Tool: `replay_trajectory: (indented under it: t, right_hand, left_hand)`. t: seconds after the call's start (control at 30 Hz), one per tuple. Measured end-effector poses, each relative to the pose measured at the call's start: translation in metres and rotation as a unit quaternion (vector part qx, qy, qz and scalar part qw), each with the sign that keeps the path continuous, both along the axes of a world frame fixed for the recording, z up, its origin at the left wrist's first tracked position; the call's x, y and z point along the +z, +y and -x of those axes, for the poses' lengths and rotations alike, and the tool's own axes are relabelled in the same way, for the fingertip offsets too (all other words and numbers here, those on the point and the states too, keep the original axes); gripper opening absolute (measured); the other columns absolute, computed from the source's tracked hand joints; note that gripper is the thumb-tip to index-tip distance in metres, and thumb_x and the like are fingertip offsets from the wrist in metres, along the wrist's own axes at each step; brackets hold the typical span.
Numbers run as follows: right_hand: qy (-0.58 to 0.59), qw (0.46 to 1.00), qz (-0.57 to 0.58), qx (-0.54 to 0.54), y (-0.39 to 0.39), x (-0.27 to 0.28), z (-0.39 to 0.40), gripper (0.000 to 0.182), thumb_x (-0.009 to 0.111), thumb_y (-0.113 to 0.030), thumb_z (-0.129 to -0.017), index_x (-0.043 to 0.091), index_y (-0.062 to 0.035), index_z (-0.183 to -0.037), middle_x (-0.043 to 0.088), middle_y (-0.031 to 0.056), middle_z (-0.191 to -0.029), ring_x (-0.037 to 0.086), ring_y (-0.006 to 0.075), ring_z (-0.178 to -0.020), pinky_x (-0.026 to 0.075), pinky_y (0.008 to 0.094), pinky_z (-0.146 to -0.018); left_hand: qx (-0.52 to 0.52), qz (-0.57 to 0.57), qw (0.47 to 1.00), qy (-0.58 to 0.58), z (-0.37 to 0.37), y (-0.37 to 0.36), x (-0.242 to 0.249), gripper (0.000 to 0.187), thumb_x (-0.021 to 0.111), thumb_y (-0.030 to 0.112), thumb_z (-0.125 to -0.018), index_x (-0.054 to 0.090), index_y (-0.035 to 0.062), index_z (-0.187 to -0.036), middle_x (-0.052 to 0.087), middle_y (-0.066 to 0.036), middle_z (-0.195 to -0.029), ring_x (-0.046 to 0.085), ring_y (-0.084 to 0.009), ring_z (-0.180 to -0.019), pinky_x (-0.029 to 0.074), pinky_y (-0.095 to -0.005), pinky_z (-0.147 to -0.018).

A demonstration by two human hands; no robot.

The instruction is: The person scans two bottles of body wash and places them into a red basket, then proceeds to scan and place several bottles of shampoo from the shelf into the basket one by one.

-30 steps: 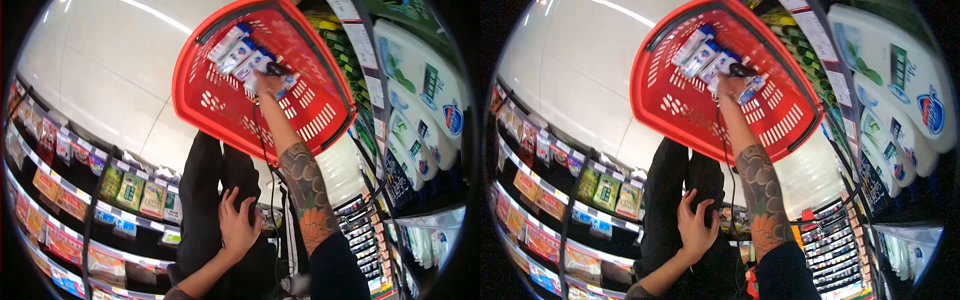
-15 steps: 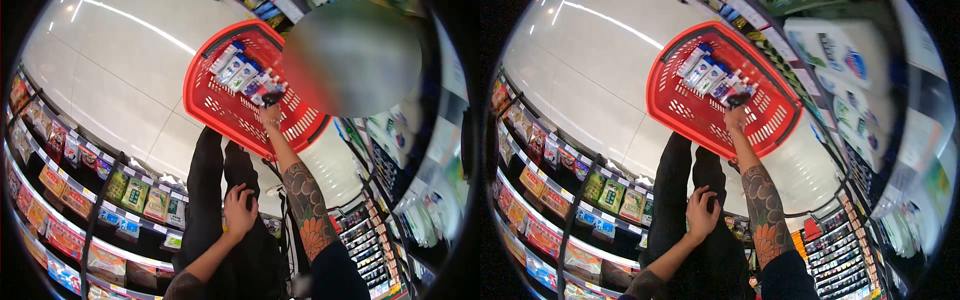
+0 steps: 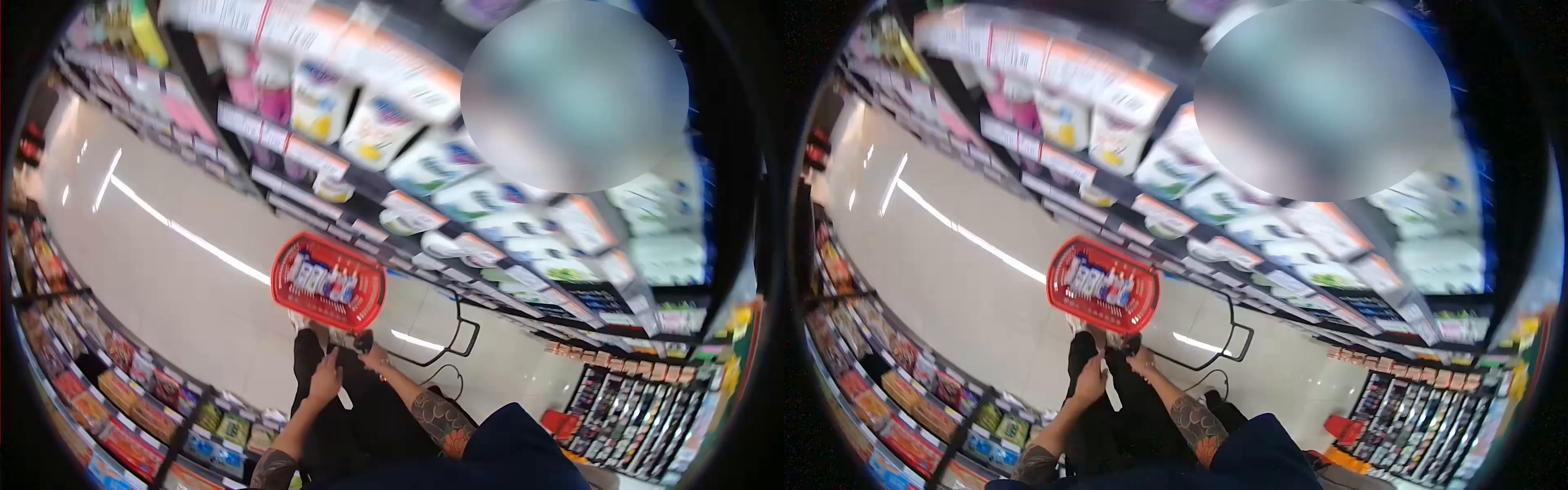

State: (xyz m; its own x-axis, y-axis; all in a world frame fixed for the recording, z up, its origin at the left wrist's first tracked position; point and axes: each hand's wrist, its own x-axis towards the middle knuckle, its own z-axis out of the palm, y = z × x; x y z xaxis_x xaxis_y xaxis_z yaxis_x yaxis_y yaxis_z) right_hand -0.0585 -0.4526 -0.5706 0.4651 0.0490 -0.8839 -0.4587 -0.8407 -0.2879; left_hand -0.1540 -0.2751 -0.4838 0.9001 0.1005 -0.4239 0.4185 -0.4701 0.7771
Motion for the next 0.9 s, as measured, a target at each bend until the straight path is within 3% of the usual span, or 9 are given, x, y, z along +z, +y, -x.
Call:
replay_trajectory:
  t: [0.1, 0.27, 0.37, 0.47, 0.57, 0.63, 0.7, 0.8, 0.9]
  right_hand:
    - [-0.081, 0.994, -0.051, -0.045, -0.019, 0.060, 0.013, 0.047, 0.072, -0.020, -0.073, 0.056, 0.0005, -0.112, 0.067, 0.0145, -0.071, 0.065, 0.0194, -0.049, 0.054, 0.0329, -0.048]
    - [-0.189, 0.981, 0.008, 0.033, -0.045, 0.115, 0.016, 0.057, 0.073, -0.030, -0.070, 0.057, -0.0006, -0.117, 0.068, 0.0229, -0.093, 0.069, 0.0343, -0.082, 0.056, 0.0418, -0.077]
    - [-0.187, 0.982, -0.032, -0.005, -0.072, 0.145, 0.005, 0.058, 0.072, -0.034, -0.071, 0.058, 0.0000, -0.115, 0.068, 0.0232, -0.097, 0.065, 0.0383, -0.096, 0.052, 0.0448, -0.086]
    - [-0.155, 0.977, -0.072, -0.129, -0.102, 0.161, 0.006, 0.056, 0.072, -0.037, -0.070, 0.060, 0.0007, -0.110, 0.069, 0.0221, -0.094, 0.067, 0.0371, -0.091, 0.054, 0.0428, -0.082]
    - [-0.131, 0.969, -0.071, -0.196, -0.135, 0.172, 0.019, 0.054, 0.072, -0.040, -0.069, 0.063, 0.0026, -0.102, 0.069, 0.0215, -0.090, 0.068, 0.0342, -0.087, 0.055, 0.0413, -0.079]
    - [-0.260, 0.951, 0.019, -0.169, -0.158, 0.122, 0.047, 0.051, 0.073, -0.039, -0.069, 0.065, 0.0015, -0.099, 0.070, 0.0199, -0.090, 0.069, 0.0309, -0.086, 0.054, 0.0409, -0.077]
    - [-0.269, 0.942, 0.044, -0.194, -0.178, 0.080, 0.072, 0.052, 0.073, -0.040, -0.067, 0.066, -0.0006, -0.099, 0.070, 0.0185, -0.091, 0.069, 0.0307, -0.086, 0.054, 0.0404, -0.076]
    - [-0.161, 0.934, 0.001, -0.318, -0.192, 0.116, 0.097, 0.048, 0.074, -0.039, -0.065, 0.068, -0.0022, -0.095, 0.070, 0.0170, -0.090, 0.069, 0.0322, -0.086, 0.054, 0.0406, -0.076]
    - [-0.144, 0.905, -0.012, -0.400, -0.193, 0.152, 0.116, 0.046, 0.076, -0.037, -0.065, 0.069, -0.0008, -0.091, 0.071, 0.0165, -0.087, 0.069, 0.0318, -0.086, 0.053, 0.0403, -0.076]
  left_hand:
    - [0.025, 0.011, 0.992, -0.122, -0.083, 0.025, 0.096, 0.050, 0.052, 0.006, -0.087, 0.040, 0.0018, -0.136, 0.054, -0.025, -0.120, 0.055, -0.0423, -0.108, 0.046, -0.0467, -0.092]
    - [0.025, 0.064, 0.948, -0.310, -0.206, -0.012, 0.282, 0.041, 0.054, 0.004, -0.091, 0.047, 0.0000, -0.131, 0.058, -0.020, -0.117, 0.058, -0.0332, -0.109, 0.045, -0.0391, -0.094]
    - [0.024, 0.063, 0.916, -0.395, -0.229, -0.040, 0.378, 0.034, 0.055, 0.000, -0.090, 0.054, 0.0000, -0.125, 0.062, -0.017, -0.112, 0.062, -0.0278, -0.105, 0.047, -0.0342, -0.091]
    - [0.010, 0.081, 0.884, -0.461, -0.251, -0.062, 0.438, 0.033, 0.058, 0.000, -0.089, 0.055, 0.0006, -0.122, 0.064, -0.015, -0.110, 0.064, -0.0265, -0.101, 0.048, -0.0334, -0.087]
    - [0.019, 0.044, 0.843, -0.536, -0.291, -0.085, 0.482, 0.035, 0.064, 0.004, -0.087, 0.056, 0.0015, -0.121, 0.064, -0.014, -0.111, 0.063, -0.0261, -0.099, 0.049, -0.0335, -0.085]
    - [0.039, 0.037, 0.835, -0.548, -0.324, -0.100, 0.503, 0.044, 0.070, 0.010, -0.083, 0.053, 0.0022, -0.123, 0.061, -0.014, -0.115, 0.060, -0.0274, -0.102, 0.049, -0.0350, -0.085]
    - [0.080, 0.000, 0.821, -0.565, -0.354, -0.118, 0.512, 0.062, 0.079, 0.023, -0.075, 0.048, 0.0009, -0.124, 0.055, -0.015, -0.119, 0.054, -0.0295, -0.110, 0.045, -0.0378, -0.090]
    - [0.114, -0.077, 0.832, -0.538, -0.393, -0.134, 0.503, 0.066, 0.081, 0.029, -0.071, 0.047, 0.0014, -0.120, 0.055, -0.015, -0.111, 0.055, -0.0327, -0.104, 0.045, -0.0419, -0.088]
    - [0.128, -0.084, 0.851, -0.503, -0.400, -0.145, 0.505, 0.059, 0.081, 0.026, -0.071, 0.051, 0.0003, -0.114, 0.056, -0.016, -0.110, 0.058, -0.0349, -0.096, 0.048, -0.0437, -0.077]
